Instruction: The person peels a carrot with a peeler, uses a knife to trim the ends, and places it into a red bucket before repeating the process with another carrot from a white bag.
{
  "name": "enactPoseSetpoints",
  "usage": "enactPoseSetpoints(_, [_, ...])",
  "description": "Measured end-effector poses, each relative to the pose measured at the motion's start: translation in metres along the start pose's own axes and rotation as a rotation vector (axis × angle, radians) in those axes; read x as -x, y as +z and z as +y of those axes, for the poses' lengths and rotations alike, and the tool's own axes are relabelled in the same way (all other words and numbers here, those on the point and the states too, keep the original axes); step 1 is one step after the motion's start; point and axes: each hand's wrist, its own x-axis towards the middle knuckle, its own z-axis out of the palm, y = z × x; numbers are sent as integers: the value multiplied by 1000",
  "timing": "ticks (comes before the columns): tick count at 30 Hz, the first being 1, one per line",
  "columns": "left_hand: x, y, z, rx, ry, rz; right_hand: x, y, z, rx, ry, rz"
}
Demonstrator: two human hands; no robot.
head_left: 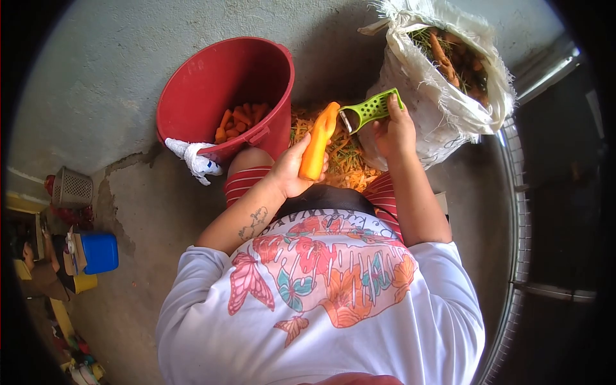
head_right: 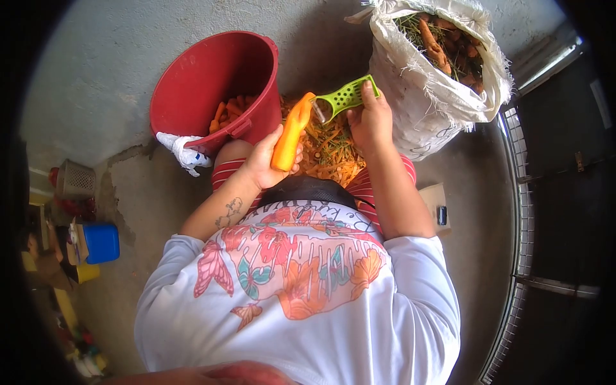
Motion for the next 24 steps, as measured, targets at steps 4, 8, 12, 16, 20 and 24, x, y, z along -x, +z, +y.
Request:
enactPoseSetpoints(4, [-4, 3, -7, -52, 69, 92, 22, 27, 8, 105, -102, -19])
enactPoseSetpoints(8, [-5, 6, -12, -251, 200, 173, 25, 30, 15, 82, 53, -60])
enactPoseSetpoints(12, [-1, 2, -5, -251, 105, 133, 21, 21, 9, 180, 75, -122])
enactPoseSetpoints(16, [1, 3, 3, -94, -9, 117, 36, 25, -2, 137, 272, -324])
enactPoseSetpoints(20, [0, -2, 7, -35, -62, 31, 70, 42, 7, 322, 202, -388])
enactPoseSetpoints(24, [3, 13, 4, 42, -18, 160, 66, 41, 18, 396, 6, -245])
